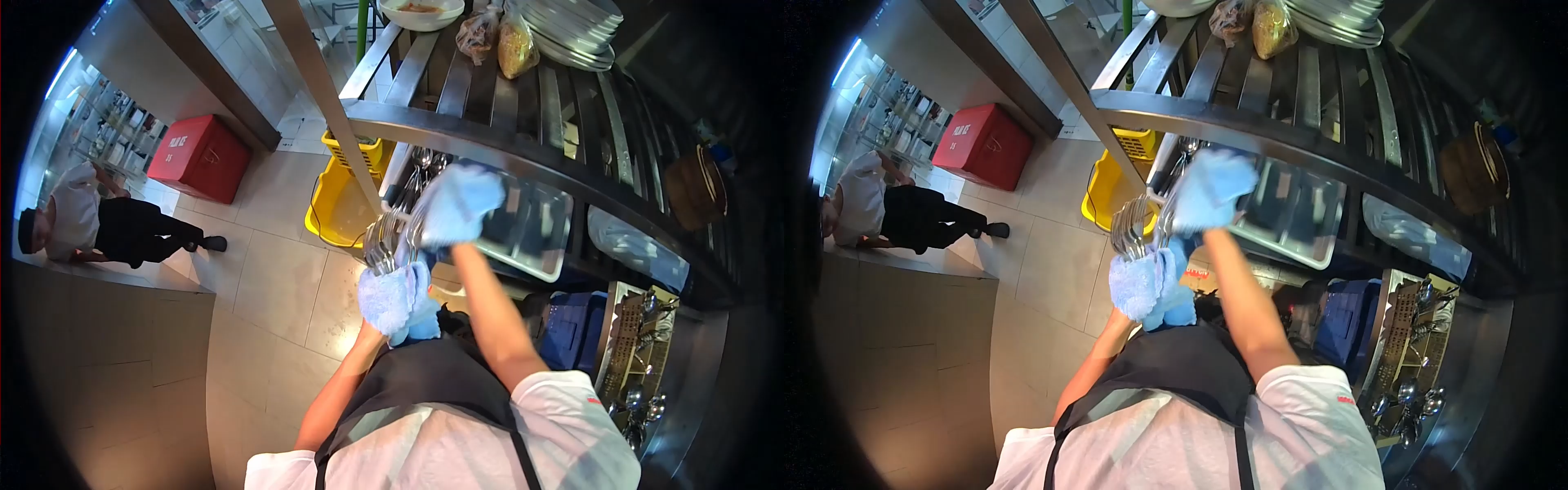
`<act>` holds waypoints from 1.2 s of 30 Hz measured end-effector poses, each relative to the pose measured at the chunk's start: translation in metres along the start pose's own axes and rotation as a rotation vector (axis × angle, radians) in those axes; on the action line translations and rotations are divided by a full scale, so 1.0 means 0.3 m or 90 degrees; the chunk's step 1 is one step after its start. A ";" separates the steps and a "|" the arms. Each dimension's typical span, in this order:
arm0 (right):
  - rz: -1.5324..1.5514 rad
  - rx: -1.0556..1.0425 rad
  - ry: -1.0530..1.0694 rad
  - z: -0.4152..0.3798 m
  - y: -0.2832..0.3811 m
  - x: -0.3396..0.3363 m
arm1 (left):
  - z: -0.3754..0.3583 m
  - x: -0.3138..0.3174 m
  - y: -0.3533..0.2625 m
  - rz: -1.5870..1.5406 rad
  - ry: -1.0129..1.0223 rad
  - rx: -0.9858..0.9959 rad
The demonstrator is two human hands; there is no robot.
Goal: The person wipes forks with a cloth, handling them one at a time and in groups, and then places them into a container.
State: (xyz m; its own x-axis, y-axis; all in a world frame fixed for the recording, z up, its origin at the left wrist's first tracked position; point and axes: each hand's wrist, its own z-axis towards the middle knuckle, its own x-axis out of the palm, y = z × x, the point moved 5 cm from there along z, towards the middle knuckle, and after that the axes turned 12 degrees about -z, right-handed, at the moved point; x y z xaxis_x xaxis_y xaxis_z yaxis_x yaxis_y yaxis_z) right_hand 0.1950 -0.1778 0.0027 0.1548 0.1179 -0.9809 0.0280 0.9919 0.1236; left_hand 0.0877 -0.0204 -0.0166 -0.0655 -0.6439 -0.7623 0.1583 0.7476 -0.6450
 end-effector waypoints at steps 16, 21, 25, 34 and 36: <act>-0.058 -0.110 -0.119 -0.175 0.122 -0.001 | 0.039 0.040 0.005 -0.199 -0.107 0.101; 0.073 -0.033 -0.069 -0.286 0.115 0.001 | 0.029 -0.031 -0.024 -0.036 -0.052 0.069; 0.073 -0.103 -0.026 -0.176 0.151 -0.145 | 0.014 -0.030 -0.050 -0.081 -0.036 0.114; -0.059 -0.033 -0.186 -0.190 0.049 -0.284 | -0.031 -0.031 0.042 -0.148 0.040 -0.047; -0.146 0.048 -0.178 -0.252 0.099 -0.269 | 0.000 0.004 0.043 -0.185 0.013 0.118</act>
State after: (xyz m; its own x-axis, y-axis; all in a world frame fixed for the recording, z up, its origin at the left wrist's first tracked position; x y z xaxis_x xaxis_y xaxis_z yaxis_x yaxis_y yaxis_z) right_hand 0.1085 -0.1542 0.0743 0.3995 -0.1352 -0.9067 0.1647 0.9836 -0.0741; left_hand 0.0896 -0.0114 -0.0258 -0.1533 -0.8208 -0.5503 0.3070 0.4898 -0.8160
